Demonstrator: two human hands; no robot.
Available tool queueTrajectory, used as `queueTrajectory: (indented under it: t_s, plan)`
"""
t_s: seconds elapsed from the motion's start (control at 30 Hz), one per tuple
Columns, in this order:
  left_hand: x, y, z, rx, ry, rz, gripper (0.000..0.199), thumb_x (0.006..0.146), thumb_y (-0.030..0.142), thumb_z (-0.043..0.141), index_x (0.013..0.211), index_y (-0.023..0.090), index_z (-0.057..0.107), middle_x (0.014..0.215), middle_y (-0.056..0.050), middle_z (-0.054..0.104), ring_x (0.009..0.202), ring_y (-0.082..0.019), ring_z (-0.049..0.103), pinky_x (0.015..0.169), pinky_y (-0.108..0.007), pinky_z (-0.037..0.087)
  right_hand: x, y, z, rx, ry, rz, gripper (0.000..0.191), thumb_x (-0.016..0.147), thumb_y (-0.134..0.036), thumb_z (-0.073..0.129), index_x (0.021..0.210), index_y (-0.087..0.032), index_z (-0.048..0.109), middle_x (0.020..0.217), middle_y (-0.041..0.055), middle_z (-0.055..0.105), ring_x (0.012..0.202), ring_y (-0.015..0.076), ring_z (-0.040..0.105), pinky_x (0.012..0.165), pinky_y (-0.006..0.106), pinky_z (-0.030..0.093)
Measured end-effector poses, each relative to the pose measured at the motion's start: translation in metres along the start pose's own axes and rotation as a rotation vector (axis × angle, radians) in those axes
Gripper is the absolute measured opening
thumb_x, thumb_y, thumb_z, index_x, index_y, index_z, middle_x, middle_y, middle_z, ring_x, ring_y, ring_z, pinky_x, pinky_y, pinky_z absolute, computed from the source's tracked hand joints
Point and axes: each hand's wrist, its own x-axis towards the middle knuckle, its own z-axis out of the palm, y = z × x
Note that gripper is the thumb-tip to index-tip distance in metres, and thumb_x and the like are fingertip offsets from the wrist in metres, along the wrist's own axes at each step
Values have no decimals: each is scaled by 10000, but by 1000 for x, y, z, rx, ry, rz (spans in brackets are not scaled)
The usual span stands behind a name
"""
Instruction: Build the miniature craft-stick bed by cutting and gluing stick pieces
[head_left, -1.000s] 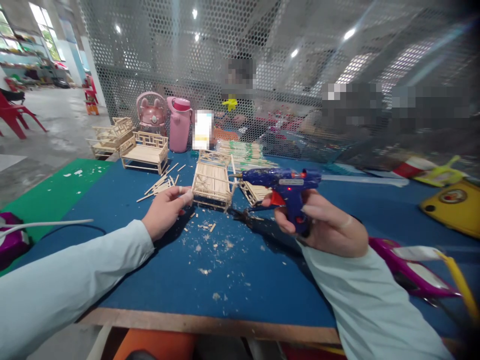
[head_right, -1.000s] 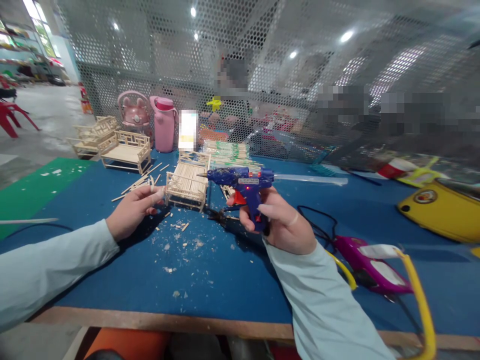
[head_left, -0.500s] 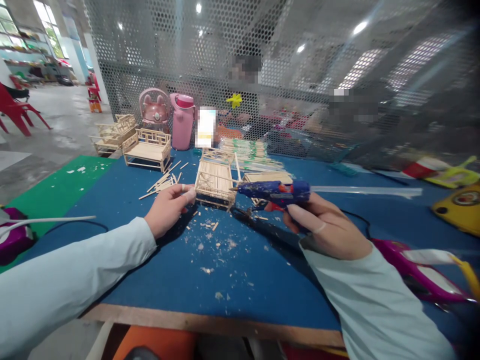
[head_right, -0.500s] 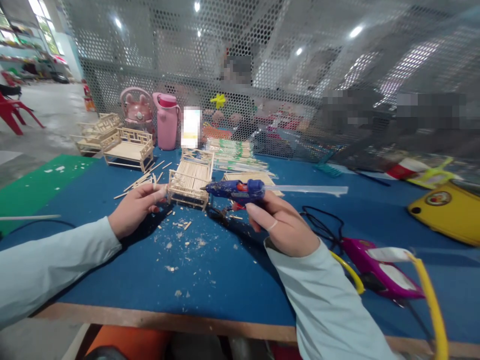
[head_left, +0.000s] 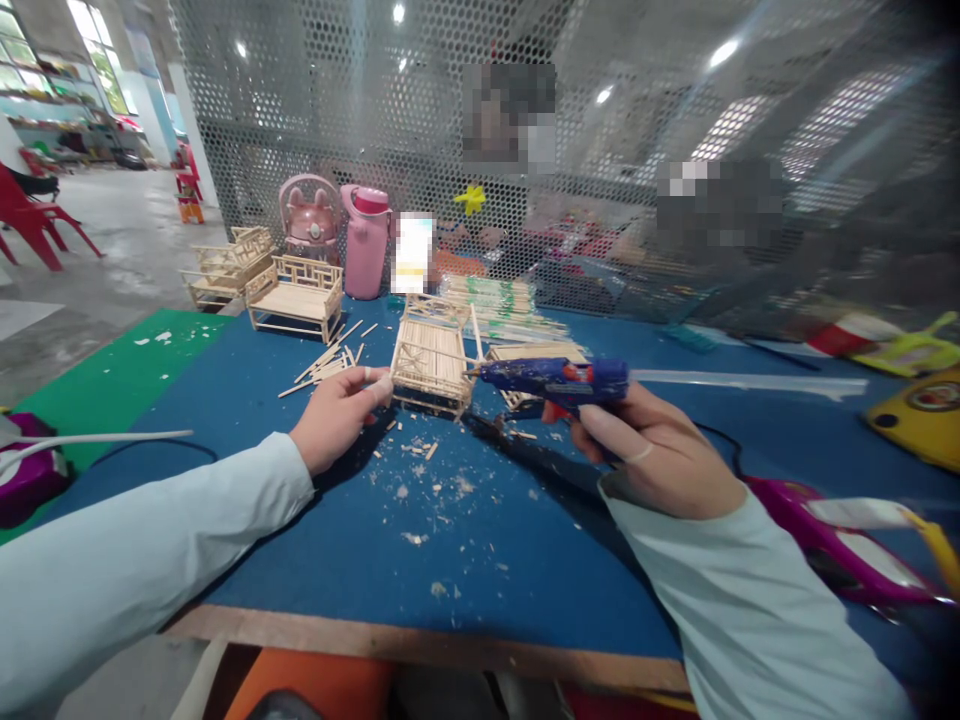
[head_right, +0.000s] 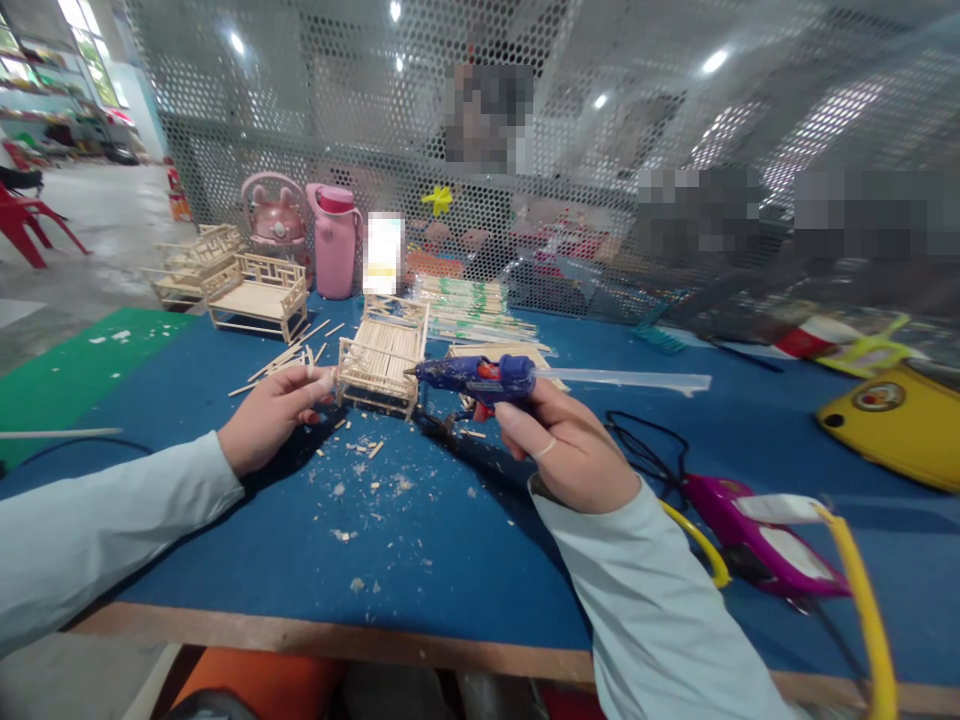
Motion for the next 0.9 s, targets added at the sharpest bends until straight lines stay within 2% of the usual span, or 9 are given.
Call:
queueTrajectory:
  t_s: [0.3, 0.47, 0.67, 0.83, 0.9]
  plan:
    - [0, 0, 1, 6, 2, 3, 215, 727, 288, 619, 886, 150, 667, 835, -43, 633, 676, -92, 510, 534, -199, 377, 0, 4, -1, -29, -14, -2, 255, 842, -394, 441, 941, -193, 564, 569, -15, 498, 484, 135, 438, 523, 308, 370]
    - [0, -1, 1, 6, 1, 10, 229, 720, 301, 623, 883, 146, 665, 827, -44, 630, 673, -91, 507, 527, -191, 375, -1, 9, 0, -44, 7, -9, 242, 829, -414, 457, 859, -198, 560, 581, -18, 510, 485, 128, 438, 522, 301, 363]
    - [-1, 0, 1, 16, 6, 4, 232, 721, 300, 616, 889, 144, 657, 832, -41, 626, 678, -91, 510, 529, -190, 379, 0, 9, 1, -22, 12, -11, 229, 827, -406, 463, 865, -199, 553, 568, -29, 489, 470, 122, 433, 505, 296, 359]
    - [0, 0, 2, 60, 4, -2, 211, 745, 283, 583, 897, 147, 640, 826, -38, 619, 667, -92, 505, 541, -202, 382, -2, 10, 1, -24, 23, -16, 241, 830, -401, 469, 917, -199, 566, 582, -26, 503, 473, 120, 435, 504, 296, 360]
    - [0, -2, 2, 119, 15, 43, 185, 753, 286, 572, 858, 147, 634, 790, -31, 610, 635, -93, 488, 545, -217, 378, -2, 9, 1, -27, 21, -13, 236, 828, -392, 470, 908, -193, 570, 573, -25, 505, 470, 119, 435, 498, 295, 357]
